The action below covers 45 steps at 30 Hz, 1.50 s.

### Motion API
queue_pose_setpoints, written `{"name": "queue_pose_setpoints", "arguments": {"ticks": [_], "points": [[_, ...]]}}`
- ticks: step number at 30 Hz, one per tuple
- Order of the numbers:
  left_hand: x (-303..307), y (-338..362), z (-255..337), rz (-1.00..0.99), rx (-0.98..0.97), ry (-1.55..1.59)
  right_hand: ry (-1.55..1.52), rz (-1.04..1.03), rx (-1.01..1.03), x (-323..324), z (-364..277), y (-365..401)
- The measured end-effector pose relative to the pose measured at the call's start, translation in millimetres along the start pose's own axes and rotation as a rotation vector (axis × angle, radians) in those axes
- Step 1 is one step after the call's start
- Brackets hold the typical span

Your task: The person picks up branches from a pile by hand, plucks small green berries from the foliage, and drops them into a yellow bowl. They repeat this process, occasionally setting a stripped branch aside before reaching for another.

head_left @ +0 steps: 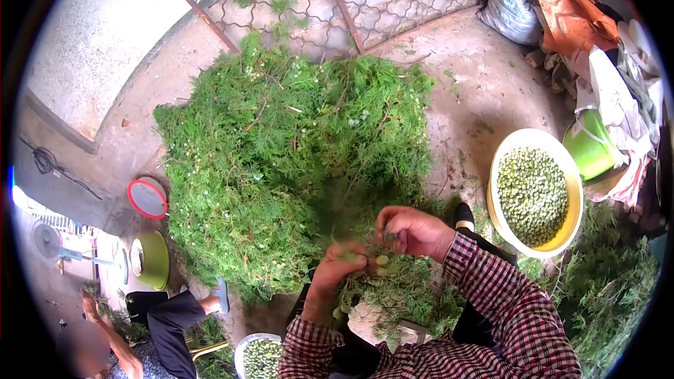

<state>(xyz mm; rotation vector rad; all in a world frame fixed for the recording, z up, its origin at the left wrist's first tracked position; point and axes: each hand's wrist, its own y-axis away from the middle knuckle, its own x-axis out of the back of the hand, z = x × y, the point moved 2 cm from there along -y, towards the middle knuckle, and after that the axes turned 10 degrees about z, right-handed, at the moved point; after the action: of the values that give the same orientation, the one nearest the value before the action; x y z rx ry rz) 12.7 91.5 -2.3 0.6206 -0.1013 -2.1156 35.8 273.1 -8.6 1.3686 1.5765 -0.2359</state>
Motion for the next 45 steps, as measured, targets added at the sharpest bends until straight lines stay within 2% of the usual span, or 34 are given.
{"name": "queue_pose_setpoints", "arguments": {"ticks": [2,4,5,10,15,17,20,24,25,28,30,34,35,36,38,40,41,44,45], "points": [[1,-2,0,0.079,-0.011,-0.017,-0.136,-0.026,0.048,14,-8,-4],[4,-9,-8,0.199,-0.002,-0.033,-0.134,0.034,0.053,7,-17,6],[5,-11,-10,0.248,0.086,-0.171,-0.098,0.023,0.07,7,-18,7],[6,-27,-34,0.286,0.052,-0.308,0.108,-0.034,0.144,5,-22,10],[4,-25,-41,0.393,-0.01,-0.389,0.055,-0.054,0.094,-1,-17,23],[1,-15,-46,0.433,0.036,-0.298,0.111,-0.101,0.11,12,-10,19],[-3,1,-65,0.533,0.051,-0.17,0.221,0.005,0.103,9,0,27],[-22,29,-77,0.594,-0.006,-0.159,0.8,0.094,0.255,4,18,38],[-34,36,-73,0.619,0.0,-0.156,0.946,0.025,0.443,6,25,37],[-43,46,-83,0.575,-0.082,-0.279,0.995,-0.096,0.634,17,49,33],[-61,59,-76,0.637,-0.042,-0.323,1.116,-0.053,0.673,21,50,40],[-69,76,-77,0.628,0.008,-0.379,1.301,0.075,0.94,35,44,47],[-73,81,-77,0.682,0.001,-0.382,1.37,0.124,1.006,44,45,44],[-73,88,-78,0.672,-0.003,-0.357,1.407,0.273,0.914,47,38,46],[-71,95,-71,0.651,-0.035,-0.299,0.868,0.259,0.585,52,25,58],[-76,102,-62,0.643,-0.049,-0.22,0.409,0.119,0.336,46,15,78],[-78,105,-60,0.639,-0.055,-0.179,0.308,0.046,0.289,50,18,80],[-80,105,-69,0.676,-0.144,-0.153,0.081,0.019,0.129,49,35,90],[-81,107,-69,0.66,-0.159,-0.177,0.096,0.046,0.123,45,38,95]]}}
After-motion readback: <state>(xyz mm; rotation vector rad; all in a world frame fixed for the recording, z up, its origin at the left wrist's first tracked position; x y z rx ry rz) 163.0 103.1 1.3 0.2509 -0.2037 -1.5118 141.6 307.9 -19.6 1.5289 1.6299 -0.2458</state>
